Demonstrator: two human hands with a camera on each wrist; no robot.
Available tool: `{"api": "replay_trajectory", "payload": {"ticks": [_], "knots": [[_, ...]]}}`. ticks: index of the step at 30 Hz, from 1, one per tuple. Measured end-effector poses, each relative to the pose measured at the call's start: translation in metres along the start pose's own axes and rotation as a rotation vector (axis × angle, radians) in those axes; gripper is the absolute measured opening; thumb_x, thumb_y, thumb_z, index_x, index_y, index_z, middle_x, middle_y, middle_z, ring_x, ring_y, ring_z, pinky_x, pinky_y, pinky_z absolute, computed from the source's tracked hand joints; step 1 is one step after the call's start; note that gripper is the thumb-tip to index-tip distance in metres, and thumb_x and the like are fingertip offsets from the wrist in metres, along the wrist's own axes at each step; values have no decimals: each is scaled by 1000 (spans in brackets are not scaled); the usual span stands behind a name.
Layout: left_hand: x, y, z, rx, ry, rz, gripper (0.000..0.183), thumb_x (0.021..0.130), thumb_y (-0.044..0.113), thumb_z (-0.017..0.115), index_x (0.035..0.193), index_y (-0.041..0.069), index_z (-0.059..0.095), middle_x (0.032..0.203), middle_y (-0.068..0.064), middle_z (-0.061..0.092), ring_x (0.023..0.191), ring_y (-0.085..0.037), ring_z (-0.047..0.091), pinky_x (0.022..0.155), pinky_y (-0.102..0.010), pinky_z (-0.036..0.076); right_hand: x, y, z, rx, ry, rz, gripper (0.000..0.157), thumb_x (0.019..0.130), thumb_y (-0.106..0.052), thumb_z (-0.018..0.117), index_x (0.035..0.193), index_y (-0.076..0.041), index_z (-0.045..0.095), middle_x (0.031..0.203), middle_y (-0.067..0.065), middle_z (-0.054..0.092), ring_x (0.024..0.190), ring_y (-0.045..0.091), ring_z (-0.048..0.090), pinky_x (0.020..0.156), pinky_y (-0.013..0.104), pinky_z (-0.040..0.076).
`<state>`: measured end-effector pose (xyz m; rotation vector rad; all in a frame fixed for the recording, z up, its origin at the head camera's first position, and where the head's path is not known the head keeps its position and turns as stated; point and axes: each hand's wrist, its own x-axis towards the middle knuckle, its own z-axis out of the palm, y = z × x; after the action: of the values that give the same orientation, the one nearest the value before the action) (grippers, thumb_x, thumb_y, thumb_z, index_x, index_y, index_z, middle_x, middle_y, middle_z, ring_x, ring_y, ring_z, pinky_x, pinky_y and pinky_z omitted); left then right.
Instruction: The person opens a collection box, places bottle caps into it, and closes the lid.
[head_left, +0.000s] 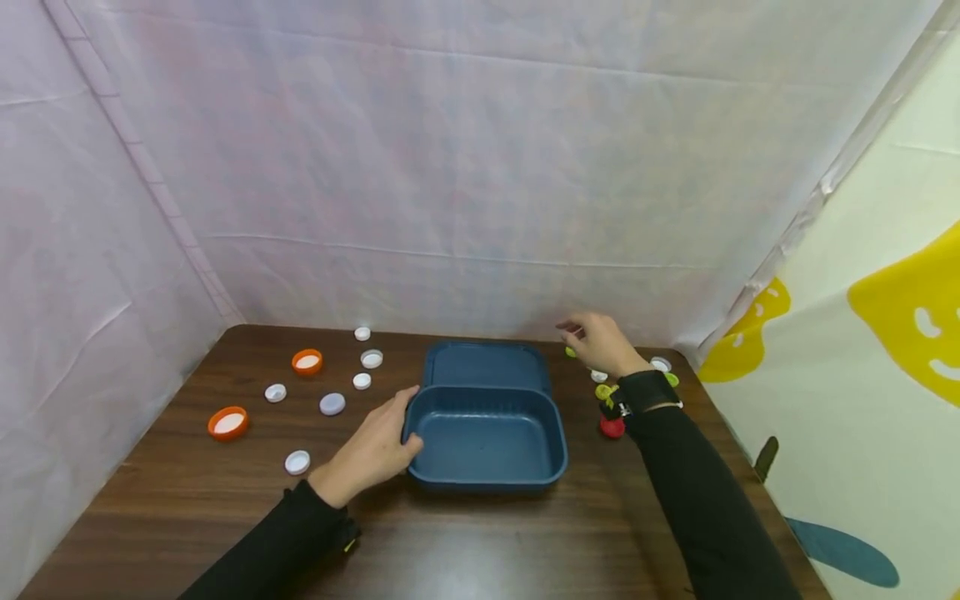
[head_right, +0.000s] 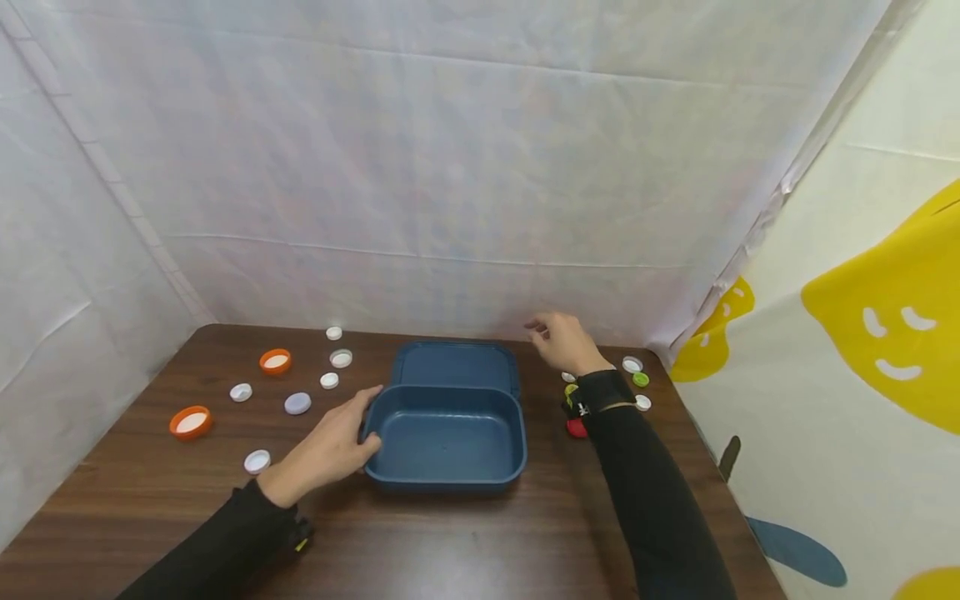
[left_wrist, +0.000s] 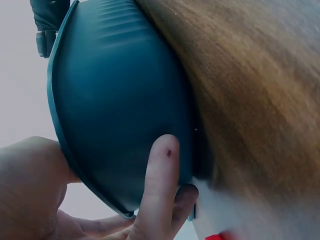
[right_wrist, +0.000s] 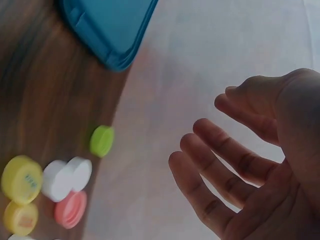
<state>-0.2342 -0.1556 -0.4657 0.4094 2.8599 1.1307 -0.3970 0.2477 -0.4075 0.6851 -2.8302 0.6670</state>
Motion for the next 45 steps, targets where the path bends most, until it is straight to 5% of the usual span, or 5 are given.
{"api": "replay_trajectory", "payload": {"ticks": [4, 15, 19, 25, 45], "knots": [[0, -1, 1, 16, 17, 7, 83, 102, 3, 72, 177, -3, 38, 172, -30, 56, 118, -31, 74, 97, -44, 64, -4, 14, 1, -4, 5, 18, 33, 116, -12, 65, 142, 2, 79, 141, 28, 80, 124, 48, 80, 108, 64, 65], [-3, -2, 3, -26, 2, 0, 85, 102, 0, 69, 179, 0, 35, 172, -29, 55, 78, -10, 69, 74, -30, 59, 1, 56, 22, 0, -25, 67, 41, 106, -5, 75, 144, 9, 75, 144, 31, 78, 128, 54, 78, 108, 65, 64], [-3, -1, 4, -24, 9, 1, 84, 101, 0, 70, 179, 0, 37, 170, -29, 57, 77, -10, 68, 73, -29, 59, 21, 107, 49, -9, -9, 17, 42, 101, -16, 85, 139, 1, 80, 137, 24, 83, 124, 48, 79, 106, 57, 65], [-2, 0, 6, -52, -6, 1, 85, 102, 0, 69, 180, 1, 34, 168, -30, 57, 65, -9, 67, 67, -27, 57, 45, 176, 93, 9, 48, 17, 48, 93, -18, 92, 139, -7, 83, 137, 19, 84, 127, 50, 77, 109, 65, 61], [-2, 2, 4, 15, 20, 21, 85, 101, 3, 75, 178, 3, 40, 165, -25, 63, 104, -22, 72, 96, -43, 62, 48, 157, 108, -28, 32, 60, 24, 91, -12, 90, 114, -6, 90, 112, 17, 88, 109, 44, 81, 100, 61, 65]]}}
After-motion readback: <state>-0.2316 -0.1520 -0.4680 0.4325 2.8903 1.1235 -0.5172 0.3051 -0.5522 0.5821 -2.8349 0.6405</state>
